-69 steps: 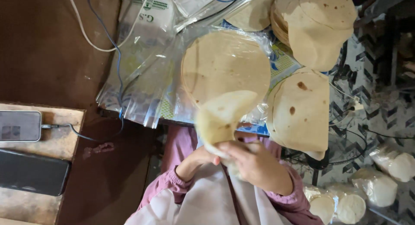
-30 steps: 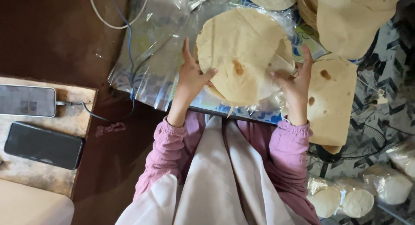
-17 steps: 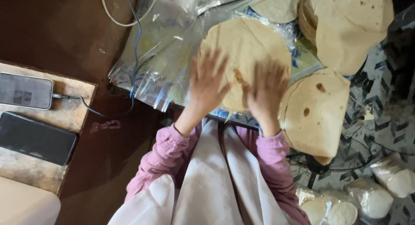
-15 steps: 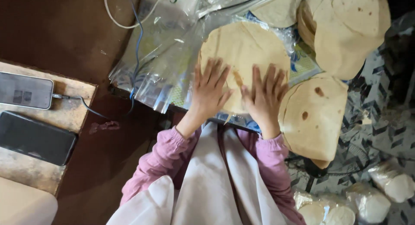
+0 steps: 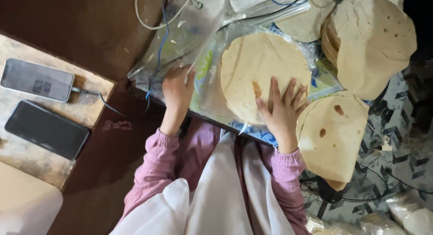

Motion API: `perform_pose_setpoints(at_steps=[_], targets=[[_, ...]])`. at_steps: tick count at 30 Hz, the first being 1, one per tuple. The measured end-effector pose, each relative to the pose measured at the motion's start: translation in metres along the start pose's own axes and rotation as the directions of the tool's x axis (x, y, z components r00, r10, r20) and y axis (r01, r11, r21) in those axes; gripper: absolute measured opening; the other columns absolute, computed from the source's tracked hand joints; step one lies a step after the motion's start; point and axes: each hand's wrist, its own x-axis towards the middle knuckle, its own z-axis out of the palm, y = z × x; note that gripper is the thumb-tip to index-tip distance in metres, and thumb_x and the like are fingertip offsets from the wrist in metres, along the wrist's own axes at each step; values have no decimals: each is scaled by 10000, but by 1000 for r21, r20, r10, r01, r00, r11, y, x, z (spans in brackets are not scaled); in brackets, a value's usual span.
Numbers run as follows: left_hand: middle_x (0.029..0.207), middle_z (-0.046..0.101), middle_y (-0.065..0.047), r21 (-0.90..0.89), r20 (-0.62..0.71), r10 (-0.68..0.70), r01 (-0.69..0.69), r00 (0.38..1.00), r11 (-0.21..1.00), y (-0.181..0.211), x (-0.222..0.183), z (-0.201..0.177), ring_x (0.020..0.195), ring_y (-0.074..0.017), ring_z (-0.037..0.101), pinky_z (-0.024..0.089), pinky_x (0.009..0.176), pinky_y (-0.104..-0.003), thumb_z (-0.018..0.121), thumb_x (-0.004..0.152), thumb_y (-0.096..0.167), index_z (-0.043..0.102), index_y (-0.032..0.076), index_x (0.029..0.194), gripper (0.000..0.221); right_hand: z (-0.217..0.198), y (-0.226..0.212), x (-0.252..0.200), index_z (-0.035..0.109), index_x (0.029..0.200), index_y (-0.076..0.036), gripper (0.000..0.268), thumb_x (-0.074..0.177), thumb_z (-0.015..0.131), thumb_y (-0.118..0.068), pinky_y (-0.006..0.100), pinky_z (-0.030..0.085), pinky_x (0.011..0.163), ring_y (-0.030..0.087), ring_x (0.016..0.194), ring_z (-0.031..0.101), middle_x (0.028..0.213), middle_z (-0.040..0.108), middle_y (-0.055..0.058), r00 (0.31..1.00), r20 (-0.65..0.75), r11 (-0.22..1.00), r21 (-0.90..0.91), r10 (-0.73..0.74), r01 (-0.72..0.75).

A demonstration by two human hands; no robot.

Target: The person places round flatbreads into clear plastic bags by hand and stacks them on a table.

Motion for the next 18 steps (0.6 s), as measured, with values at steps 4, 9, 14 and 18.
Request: perform_pose_setpoints(at_steps=[4, 9, 14, 18], targets=[[1078, 749, -72, -516, 103, -172, 201, 980, 833, 60, 6, -41, 1022, -200, 660, 501, 908, -311, 654, 1045, 248, 762, 78, 1150, 227, -4, -16, -5, 434, 1583, -168, 670, 1010, 606, -470, 725, 125, 1203, 488, 1569, 120, 1695, 209, 236, 986, -149, 980, 171, -79, 105], [1054, 691, 14, -865, 490, 212, 502, 846, -7, 68, -39, -12, 1025, -93, 608, 481, 948, -257, 652, 1085, 226, 721, 39, 1115, 201, 87, 54, -41, 562, 1379, -114, 408, 1012, 626, -281, 499, 382, 1168, 351, 1381, 459, 1424, 522, 162, 965, -167, 809, 527, -202, 260], [1063, 692, -5, -824, 531, 82, 491, 844, 281, 73, -25, -9, 996, -94, 606, 497, 895, -269, 630, 1060, 181, 682, 21, 1279, 276, 25, 17, -34, 670, 1089, -99, 351, 812, 863, -199, 331, 538, 826, 154, 914, 641, 985, 663, 36, 965, 243, -265, 928, -97, -261], [1230, 672, -62, -779, 455, 43, 374, 889, 504, 115, -18, -32, 1135, -144, 647, 551, 950, -306, 632, 1034, 223, 554, 29, 1446, 462, 25, -7, -32, 500, 859, -95, 431, 830, 917, -201, 286, 436, 715, 92, 759, 497, 820, 564, -4, 981, 167, 72, 982, 96, -174]])
